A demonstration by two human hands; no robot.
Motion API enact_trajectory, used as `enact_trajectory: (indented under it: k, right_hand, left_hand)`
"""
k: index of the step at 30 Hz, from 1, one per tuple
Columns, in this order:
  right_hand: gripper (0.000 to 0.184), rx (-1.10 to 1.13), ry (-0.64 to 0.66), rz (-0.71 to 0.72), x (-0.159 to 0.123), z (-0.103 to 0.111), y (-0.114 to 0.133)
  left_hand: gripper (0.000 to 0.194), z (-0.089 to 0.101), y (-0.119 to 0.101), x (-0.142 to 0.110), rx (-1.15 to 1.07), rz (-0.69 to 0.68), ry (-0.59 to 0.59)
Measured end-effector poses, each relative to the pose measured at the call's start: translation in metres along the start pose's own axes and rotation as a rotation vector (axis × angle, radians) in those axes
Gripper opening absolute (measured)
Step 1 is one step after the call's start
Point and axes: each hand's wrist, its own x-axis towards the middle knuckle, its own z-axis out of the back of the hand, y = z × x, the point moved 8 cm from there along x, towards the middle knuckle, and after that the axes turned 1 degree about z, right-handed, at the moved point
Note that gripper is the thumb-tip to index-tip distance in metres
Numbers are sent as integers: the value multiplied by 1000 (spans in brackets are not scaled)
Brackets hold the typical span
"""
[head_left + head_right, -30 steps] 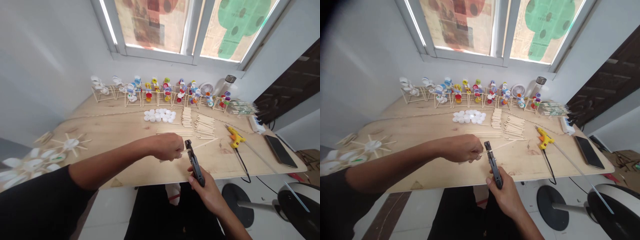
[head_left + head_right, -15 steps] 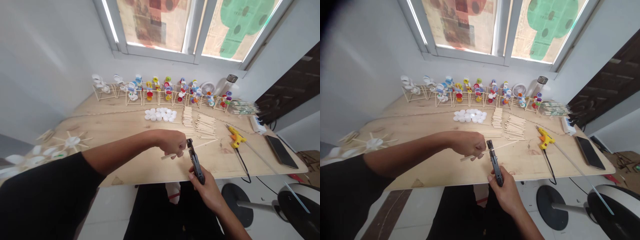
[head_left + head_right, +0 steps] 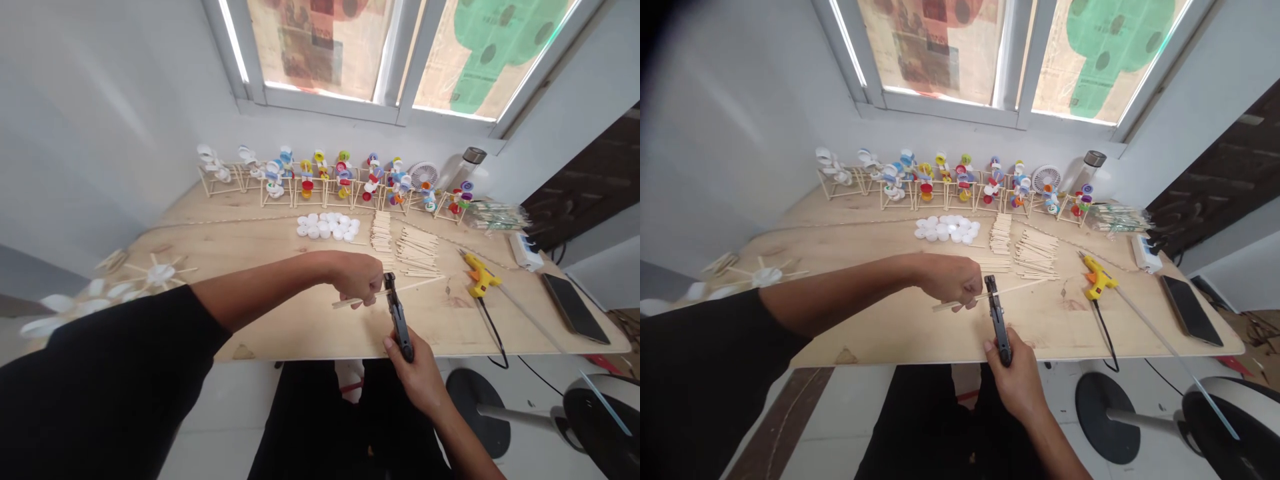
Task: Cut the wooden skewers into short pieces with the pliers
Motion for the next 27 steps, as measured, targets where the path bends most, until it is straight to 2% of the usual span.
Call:
enact_trajectory:
  k: [8, 11, 15, 18, 22, 25, 27]
  right_hand:
    - [30, -76, -66, 22, 3, 2, 3]
    - [30, -105, -93, 15, 5, 0, 0]
    - [29, -118, -149, 21, 7, 1, -2]
    - [29, -121, -176, 8, 9, 2, -2]
    - [29, -119, -187, 1, 11, 2, 0]
    - [29, -122, -195, 9, 11, 1, 4]
    - [29, -116, -191, 10, 12, 0, 5]
  left_hand:
    - [15, 5, -5, 0, 125, -17, -38]
    - [17, 7, -8, -4, 240, -8, -135]
    - [19, 6, -10, -12, 421, 95, -391]
    - [18, -5, -9, -18, 467, 164, -569]
    - [18, -19, -13, -24, 492, 152, -838]
    - [22, -26, -19, -29, 550, 97, -1081]
    - [22, -30, -21, -30, 577, 49, -1204]
